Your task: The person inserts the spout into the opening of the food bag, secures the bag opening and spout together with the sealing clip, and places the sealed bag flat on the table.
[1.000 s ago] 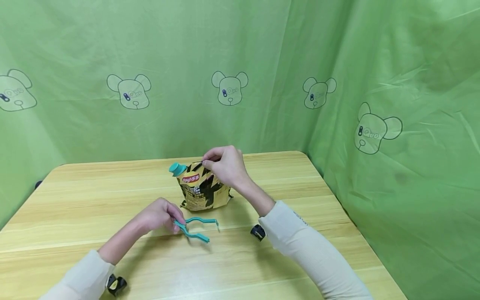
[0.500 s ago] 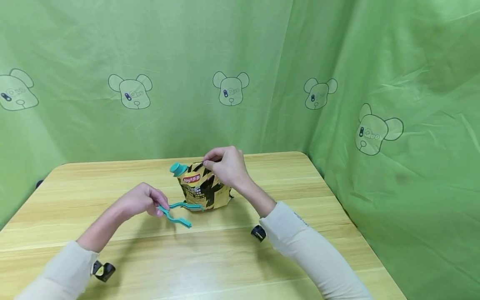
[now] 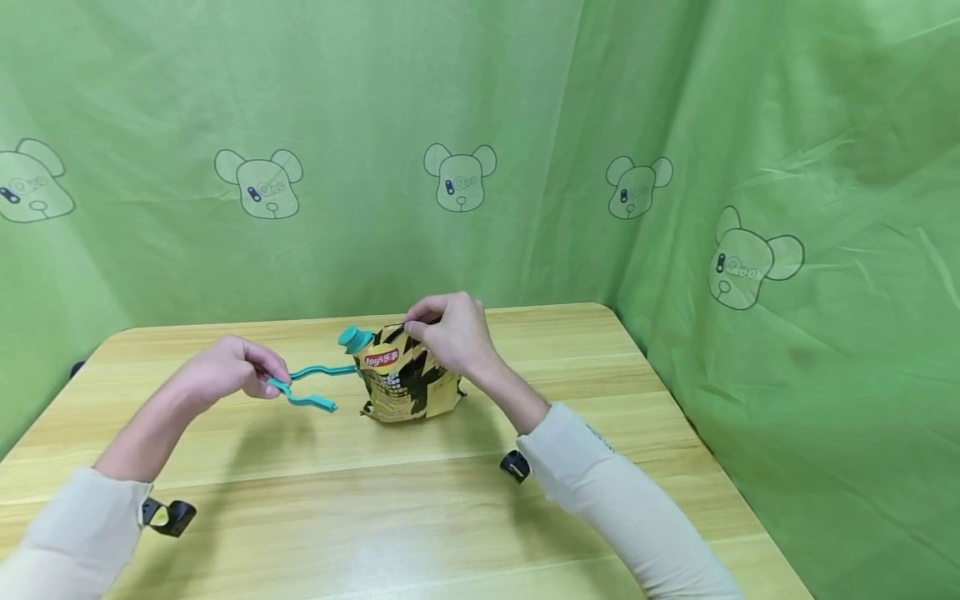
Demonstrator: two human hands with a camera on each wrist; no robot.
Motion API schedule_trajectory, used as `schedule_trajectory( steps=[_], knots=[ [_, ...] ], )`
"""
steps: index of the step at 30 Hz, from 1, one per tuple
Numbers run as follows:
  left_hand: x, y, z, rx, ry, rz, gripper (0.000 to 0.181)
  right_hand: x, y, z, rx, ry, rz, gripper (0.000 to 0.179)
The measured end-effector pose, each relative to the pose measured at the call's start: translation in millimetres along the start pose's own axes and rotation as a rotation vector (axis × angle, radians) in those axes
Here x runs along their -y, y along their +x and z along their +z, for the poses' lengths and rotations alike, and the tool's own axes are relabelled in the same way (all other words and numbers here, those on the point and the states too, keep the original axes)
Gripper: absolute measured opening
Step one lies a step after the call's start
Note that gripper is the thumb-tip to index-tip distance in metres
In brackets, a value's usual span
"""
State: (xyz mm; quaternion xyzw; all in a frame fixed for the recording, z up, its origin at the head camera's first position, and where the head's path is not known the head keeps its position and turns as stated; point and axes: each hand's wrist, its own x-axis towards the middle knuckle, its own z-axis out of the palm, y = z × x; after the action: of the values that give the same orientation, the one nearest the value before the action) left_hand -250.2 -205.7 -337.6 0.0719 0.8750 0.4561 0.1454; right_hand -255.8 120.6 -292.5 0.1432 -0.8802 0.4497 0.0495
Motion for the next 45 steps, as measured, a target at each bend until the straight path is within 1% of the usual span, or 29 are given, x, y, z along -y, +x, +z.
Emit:
schedule_trajectory(
  steps=[3,9,13,17,21,23,27,31,36,45],
  knots=[
    [2.1,-1.0,-4.2,-0.035,-0.006,-0.001,0.019,0.1,0.4,0.5,0.0,0.0,0.003,0.008],
    [3.6,0.7,-6.8,-0.066,-0.007,-0.022,0.018,0.5,0.9,1.0,0.0,-0.003,0.003,0.008],
    [2.2,0.5,-8.7,-0.087,-0.001,-0.038,0.018,1.3,0.9,0.6,-0.001,-0.006,0.0,0.008],
    [-1.8,0.2,-7.4,-0.099,-0.038,-0.038,0.022,2.2,0.8,0.1,-0.003,-0.009,0.001,0.008],
    [-6.9,0.8,-1.9,-0.107,-0.088,-0.027,0.025,2.4,1.5,0.2,-0.007,-0.006,0.0,0.009],
    [-9.5,1.5,2.1,-0.107,-0.103,-0.011,0.025,2.4,1.5,0.3,-0.006,-0.001,0.0,0.009],
    [-13.9,3.2,11.3,-0.091,-0.129,0.031,0.027,2.1,1.3,0.4,0.001,0.008,0.004,0.009],
    [-17.2,4.3,19.4,-0.081,-0.169,0.054,0.029,2.1,1.3,0.7,0.002,0.011,0.008,0.009],
    [-21.1,5.8,26.8,-0.083,-0.202,0.07,0.029,2.5,1.8,1.8,-0.001,0.007,0.005,0.008],
    [-29.5,8.4,38.9,-0.095,-0.244,0.075,0.029,1.8,2.0,2.0,-0.002,0.003,-0.003,0.007]
  ],
)
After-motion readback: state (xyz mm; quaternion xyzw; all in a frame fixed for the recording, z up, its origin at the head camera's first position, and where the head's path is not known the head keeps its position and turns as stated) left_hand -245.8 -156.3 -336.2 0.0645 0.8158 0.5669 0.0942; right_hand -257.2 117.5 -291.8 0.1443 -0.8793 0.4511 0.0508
